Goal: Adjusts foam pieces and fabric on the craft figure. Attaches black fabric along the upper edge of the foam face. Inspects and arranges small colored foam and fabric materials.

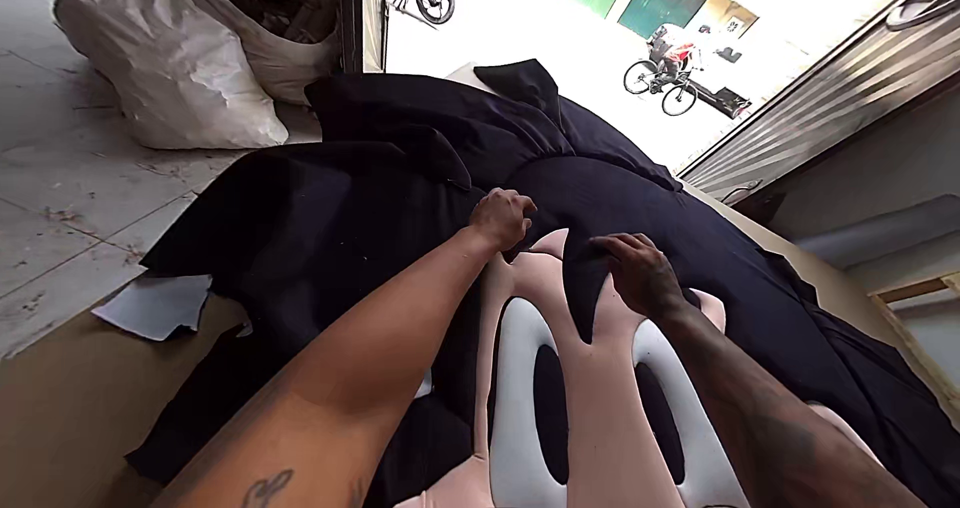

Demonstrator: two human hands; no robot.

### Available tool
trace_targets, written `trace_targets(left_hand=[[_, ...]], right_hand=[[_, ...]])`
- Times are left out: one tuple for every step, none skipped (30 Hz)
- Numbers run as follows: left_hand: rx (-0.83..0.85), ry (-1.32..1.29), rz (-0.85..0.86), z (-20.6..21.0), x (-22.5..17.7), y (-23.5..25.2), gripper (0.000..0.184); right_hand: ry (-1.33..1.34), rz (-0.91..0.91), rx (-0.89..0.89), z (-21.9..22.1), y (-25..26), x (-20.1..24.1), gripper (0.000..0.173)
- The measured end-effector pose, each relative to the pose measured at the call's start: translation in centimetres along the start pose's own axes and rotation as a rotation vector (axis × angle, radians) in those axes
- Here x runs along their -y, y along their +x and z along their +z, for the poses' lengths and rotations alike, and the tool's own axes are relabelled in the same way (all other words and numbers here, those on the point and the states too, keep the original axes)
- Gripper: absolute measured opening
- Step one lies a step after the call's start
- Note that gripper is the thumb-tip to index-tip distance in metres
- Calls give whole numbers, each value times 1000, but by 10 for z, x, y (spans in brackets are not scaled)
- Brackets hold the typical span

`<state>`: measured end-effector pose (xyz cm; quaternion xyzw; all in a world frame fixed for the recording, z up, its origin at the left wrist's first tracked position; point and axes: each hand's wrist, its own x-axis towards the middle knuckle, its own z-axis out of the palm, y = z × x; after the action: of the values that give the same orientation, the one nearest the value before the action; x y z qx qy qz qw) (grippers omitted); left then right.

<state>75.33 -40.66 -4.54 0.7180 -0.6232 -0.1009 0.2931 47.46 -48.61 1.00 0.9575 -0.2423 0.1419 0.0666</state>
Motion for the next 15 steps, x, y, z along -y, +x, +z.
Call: trace_targets(left_hand=[[-36, -14, 42, 10, 8, 5, 24], [-68, -29, 75, 16, 13, 6, 21], [-90, -57, 89, 18, 17, 4, 18], [-100, -86, 83, 18, 18, 2, 17], [-106, -111, 67, 18, 19, -1, 17], [-114, -121, 56, 17, 19, -1, 17], [-119, -125, 51, 16, 20, 0, 17], [-121, -126, 51, 16, 21, 0, 17], [-118, -124, 56, 16, 21, 0, 17], [-113, -123, 66, 16, 22, 1, 16], [-111, -119, 77, 17, 22, 1, 13], [-106, -107, 87, 17, 22, 2, 12], [-99, -89, 92, 18, 21, 2, 13], [-89, -69, 91, 18, 20, 1, 15], [-74, -48, 88, 18, 19, 0, 17]], right_hand=[[15, -13, 7, 11, 21, -2, 31], [28, -33, 14, 21, 39, -3, 31], [39, -57, 21, 33, 54, -3, 31], [53, -88, 29, 44, 64, -3, 31], [69, -123, 36, 55, 71, -3, 31], [87, -163, 35, 64, 76, -4, 31], [108, -198, 21, 72, 80, -6, 32], [129, -216, 4, 78, 81, -7, 33], [146, -225, -15, 83, 80, -9, 32], [162, -230, -31, 85, 78, -11, 32], [177, -233, -46, 86, 76, -13, 32], [188, -236, -59, 87, 75, -14, 32], [197, -243, -66, 87, 75, -15, 31], [203, -256, -70, 87, 76, -14, 30], [208, -267, -71, 86, 78, -15, 30]])
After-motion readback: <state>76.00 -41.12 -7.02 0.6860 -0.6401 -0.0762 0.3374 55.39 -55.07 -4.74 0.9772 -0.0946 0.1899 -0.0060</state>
